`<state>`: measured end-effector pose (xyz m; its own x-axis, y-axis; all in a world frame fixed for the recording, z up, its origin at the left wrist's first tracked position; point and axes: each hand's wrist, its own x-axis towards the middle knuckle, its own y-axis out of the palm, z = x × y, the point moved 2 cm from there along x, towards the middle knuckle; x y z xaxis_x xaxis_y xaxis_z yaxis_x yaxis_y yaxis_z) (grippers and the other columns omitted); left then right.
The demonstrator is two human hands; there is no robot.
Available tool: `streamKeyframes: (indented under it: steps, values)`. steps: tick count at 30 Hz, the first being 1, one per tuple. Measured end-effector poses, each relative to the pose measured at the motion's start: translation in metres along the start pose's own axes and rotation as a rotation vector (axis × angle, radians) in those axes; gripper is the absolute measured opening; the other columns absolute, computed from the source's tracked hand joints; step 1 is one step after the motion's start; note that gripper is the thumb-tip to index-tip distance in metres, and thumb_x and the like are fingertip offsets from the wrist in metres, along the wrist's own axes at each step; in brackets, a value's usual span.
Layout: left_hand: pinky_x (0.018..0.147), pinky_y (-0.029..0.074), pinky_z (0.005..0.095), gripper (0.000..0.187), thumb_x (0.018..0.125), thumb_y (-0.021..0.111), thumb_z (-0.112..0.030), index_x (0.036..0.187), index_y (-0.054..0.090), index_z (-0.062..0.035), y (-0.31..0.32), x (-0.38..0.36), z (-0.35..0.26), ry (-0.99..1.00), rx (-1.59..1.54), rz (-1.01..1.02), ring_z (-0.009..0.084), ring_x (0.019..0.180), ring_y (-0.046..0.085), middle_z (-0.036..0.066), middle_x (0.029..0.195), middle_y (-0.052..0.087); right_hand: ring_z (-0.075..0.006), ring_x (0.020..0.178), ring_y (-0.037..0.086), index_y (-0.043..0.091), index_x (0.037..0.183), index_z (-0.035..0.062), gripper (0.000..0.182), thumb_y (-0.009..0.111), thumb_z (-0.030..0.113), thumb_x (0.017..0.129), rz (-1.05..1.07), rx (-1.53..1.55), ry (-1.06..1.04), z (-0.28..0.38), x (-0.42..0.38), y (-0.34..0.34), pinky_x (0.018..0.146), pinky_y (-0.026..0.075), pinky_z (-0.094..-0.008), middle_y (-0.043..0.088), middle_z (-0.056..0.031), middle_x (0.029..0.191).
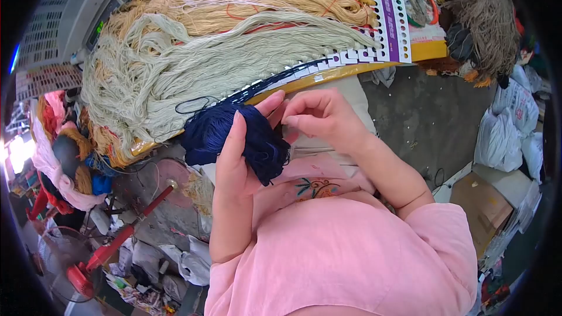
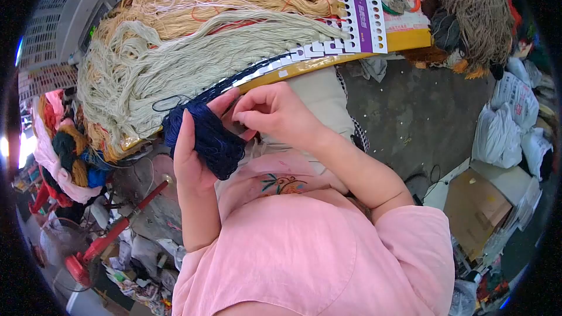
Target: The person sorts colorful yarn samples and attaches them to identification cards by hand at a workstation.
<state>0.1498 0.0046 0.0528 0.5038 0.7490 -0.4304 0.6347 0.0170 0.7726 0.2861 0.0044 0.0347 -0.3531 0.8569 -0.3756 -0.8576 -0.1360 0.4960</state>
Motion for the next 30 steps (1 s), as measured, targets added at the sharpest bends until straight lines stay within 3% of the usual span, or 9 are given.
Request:
streamKeyframes:
  steps: [13, 16, 20, 21, 23, 24, 26, 28, 30]
  values:
    - [0.084, 0.036, 0.0353, 0.045, 0.085, 0.03, -0.031, 0.113, 0.036, 0.0038, -0.007, 0.004, 0.003, -0.064, -0.106, -0.001, 0.0204, 0.105, 0.039, 0.012, 0.119, 0.036, -0.0036, 0.052, 0.041, 0.055, 0.073, -0.0016, 0.006, 0.052, 0.002, 0.07, 0.006, 0.125, 0.053, 0.003, -0.002, -0.007, 0.044, 0.032, -0.0158, 0.052, -0.002, 0.07]
    - [0.082, 0.037, 0.0335, 0.038, 0.084, 0.036, -0.025, 0.106, 0.043, 0.0047, -0.004, 0.005, 0.006, -0.026, -0.014, -0.047, 0.0202, 0.101, 0.043, 0.014, 0.116, 0.038, -0.0042, 0.051, 0.043, 0.055, 0.07, 0.0004, 0.007, 0.05, 0.003, 0.072, 0.116, 0.291, -0.006, 0.003, 0.001, -0.014, 0.046, 0.04, -0.0167, 0.054, -0.0048, 0.08]
    - [0.077, 0.039, 0.0313, 0.02, 0.079, 0.043, -0.012, 0.079, 0.054, 0.0043, -0.022, 0.001, 0.004, 0.082, 0.211, -0.032, 0.0211, 0.087, 0.051, 0.015, 0.094, 0.052, -0.0074, 0.049, 0.042, 0.052, 0.072, 0.0006, 0.007, 0.046, 0.0, 0.068, 0.312, 0.834, -0.046, 0.021, -0.004, -0.026, 0.035, 0.034, -0.0158, 0.05, -0.013, 0.089]
    - [0.074, 0.04, 0.0318, 0.016, 0.078, 0.043, -0.011, 0.071, 0.051, 0.0017, -0.021, -0.001, -0.002, 0.122, 0.187, -0.126, 0.0184, 0.069, 0.052, 0.01, 0.071, 0.053, -0.0079, 0.05, 0.042, 0.051, 0.07, 0.0018, 0.006, 0.045, 0.0, 0.067, 0.424, 0.976, -0.044, 0.033, -0.009, -0.037, 0.034, 0.032, -0.0151, 0.05, -0.0121, 0.086]
    - [0.054, 0.042, 0.0295, 0.011, 0.074, 0.045, -0.009, 0.064, 0.043, -0.0049, -0.035, -0.012, -0.03, 0.252, -0.011, -0.303, 0.0107, 0.044, 0.035, 0.001, 0.051, 0.035, -0.0102, 0.052, 0.04, 0.041, 0.069, 0.0087, 0.012, 0.043, -0.002, 0.064, 0.223, 1.066, -0.417, 0.062, -0.028, -0.075, 0.048, 0.039, -0.0263, 0.041, -0.0033, 0.066]
    - [0.047, 0.04, 0.0249, 0.008, 0.074, 0.046, -0.008, 0.067, 0.043, -0.0055, -0.05, -0.021, -0.052, 0.355, -0.17, -0.328, 0.0084, 0.04, 0.035, 0.0, 0.051, 0.038, -0.0096, 0.063, 0.044, 0.037, 0.067, 0.0074, 0.011, 0.042, 0.0, 0.062, 0.338, 1.107, -0.515, 0.086, -0.042, -0.106, 0.06, 0.041, -0.0294, 0.04, -0.0019, 0.066]
    - [0.042, 0.036, 0.0164, 0.008, 0.078, 0.041, -0.008, 0.074, 0.045, -0.0021, -0.101, -0.041, -0.096, 0.43, -0.727, -0.08, 0.0045, 0.039, 0.039, 0.0, 0.049, 0.04, -0.0148, 0.059, 0.038, 0.036, 0.064, 0.0057, 0.002, 0.034, 0.005, 0.063, -0.126, 0.973, -1.008, 0.147, -0.08, -0.182, 0.073, 0.029, -0.0364, 0.037, -0.004, 0.06]
    - [0.041, 0.036, 0.0161, 0.028, 0.081, 0.04, -0.015, 0.097, 0.043, 0.0076, -0.119, -0.065, -0.127, 0.405, -0.69, 0.012, 0.0063, 0.039, 0.04, 0.001, 0.048, 0.042, -0.0153, 0.057, 0.035, 0.031, 0.058, 0.0073, 0.007, 0.032, 0.004, 0.063, -0.33, 0.746, -1.173, 0.188, -0.151, -0.269, 0.073, 0.028, -0.0373, 0.029, -0.0033, 0.052]
    - [0.039, 0.036, 0.0171, 0.031, 0.082, 0.04, -0.017, 0.1, 0.042, 0.0087, -0.063, -0.046, -0.113, 0.319, -0.559, 0.173, 0.0064, 0.039, 0.041, 0.0, 0.047, 0.042, -0.0176, 0.061, 0.041, 0.035, 0.06, 0.0038, 0.008, 0.034, 0.004, 0.068, -0.307, 0.38, -1.324, 0.198, -0.158, -0.218, 0.075, 0.029, -0.0406, 0.038, -0.0077, 0.055]
